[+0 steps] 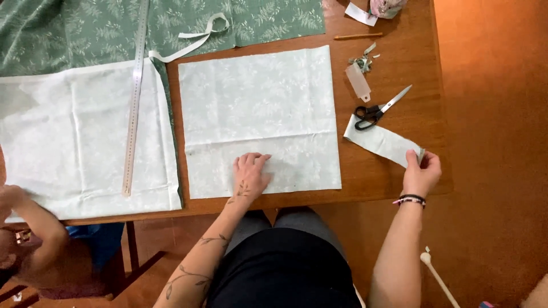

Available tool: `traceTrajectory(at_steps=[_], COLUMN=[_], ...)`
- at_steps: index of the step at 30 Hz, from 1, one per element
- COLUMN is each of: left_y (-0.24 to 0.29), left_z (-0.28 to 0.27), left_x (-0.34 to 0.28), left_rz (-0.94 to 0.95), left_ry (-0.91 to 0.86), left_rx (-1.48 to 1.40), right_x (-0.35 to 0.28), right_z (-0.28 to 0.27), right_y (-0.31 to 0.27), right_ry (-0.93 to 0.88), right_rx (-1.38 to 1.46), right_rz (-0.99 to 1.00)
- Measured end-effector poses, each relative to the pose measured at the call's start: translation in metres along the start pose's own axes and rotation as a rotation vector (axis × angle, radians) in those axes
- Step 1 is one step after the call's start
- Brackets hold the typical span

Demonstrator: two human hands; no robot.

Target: A person folds a piece of white fabric on a work table and then inspects a patterned fabric bag.

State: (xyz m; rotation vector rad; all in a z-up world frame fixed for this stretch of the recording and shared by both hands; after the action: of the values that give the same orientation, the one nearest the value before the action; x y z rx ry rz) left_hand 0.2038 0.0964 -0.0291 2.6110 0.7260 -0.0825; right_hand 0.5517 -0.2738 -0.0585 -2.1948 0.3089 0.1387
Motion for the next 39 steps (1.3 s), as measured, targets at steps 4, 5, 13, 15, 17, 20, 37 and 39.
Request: traceTrajectory(at_steps=[4,5,13,15,17,20,37,39], left_y=[0.049,0.068,0.108,0.100,0.090,0.084,0.079,0.074], left_z=[-0.021,-0.042,-0.087,-0.101,-0.110,-0.110,-0.117,-0.107], left_x=[0.006,0.008,0.024,0.017,0.015,0.003,-0.023,-0.022], left_rz=[0.130,0.128,-0.079,-0.131,-0.173,-0.189,-0.266,-0.270], left_ry=[0.150,0.154,0.254,0.270,0.283,0.297,0.314,0.313], left_rx=[-0.185,-0.184,-1.317,-1.307,-1.295,-1.330,-1.440,-1.444], right_x=[-0.071,-0.093,-0.228,-0.245,-0.254,-0.262,-0.268,-0.267], right_z=[0.018,0.017,0.086,0.085,0.088,0.095,0.119,0.119], right_y=[-0.093,-0.120,-0.208,-0.221,-0.232,-0.221,-0.195,-0.192], right_ry=[-0.271,-0.274,-0.770,-0.806,-0.834,-0.950,-1.027,-1.031], right_rx=[0.232,0.233,0.171,0.198,0.232,0.357,0.374,0.355], right_rz=[-0.110,-0.112,-0.120,-0.110,-0.102,0.025,0.155,0.147])
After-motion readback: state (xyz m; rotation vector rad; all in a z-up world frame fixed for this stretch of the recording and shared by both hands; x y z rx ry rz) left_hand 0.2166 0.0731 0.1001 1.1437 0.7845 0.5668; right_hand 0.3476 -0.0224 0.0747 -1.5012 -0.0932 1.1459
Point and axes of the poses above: each hand's wrist, its own x-axis towards the middle knuckle, its own z-axis out of the palm, y = z × x, the point moved 9 cm from there along x, towards the middle knuckle, and after that the axes turned 10 degrees about z, right-handed, at the moved point
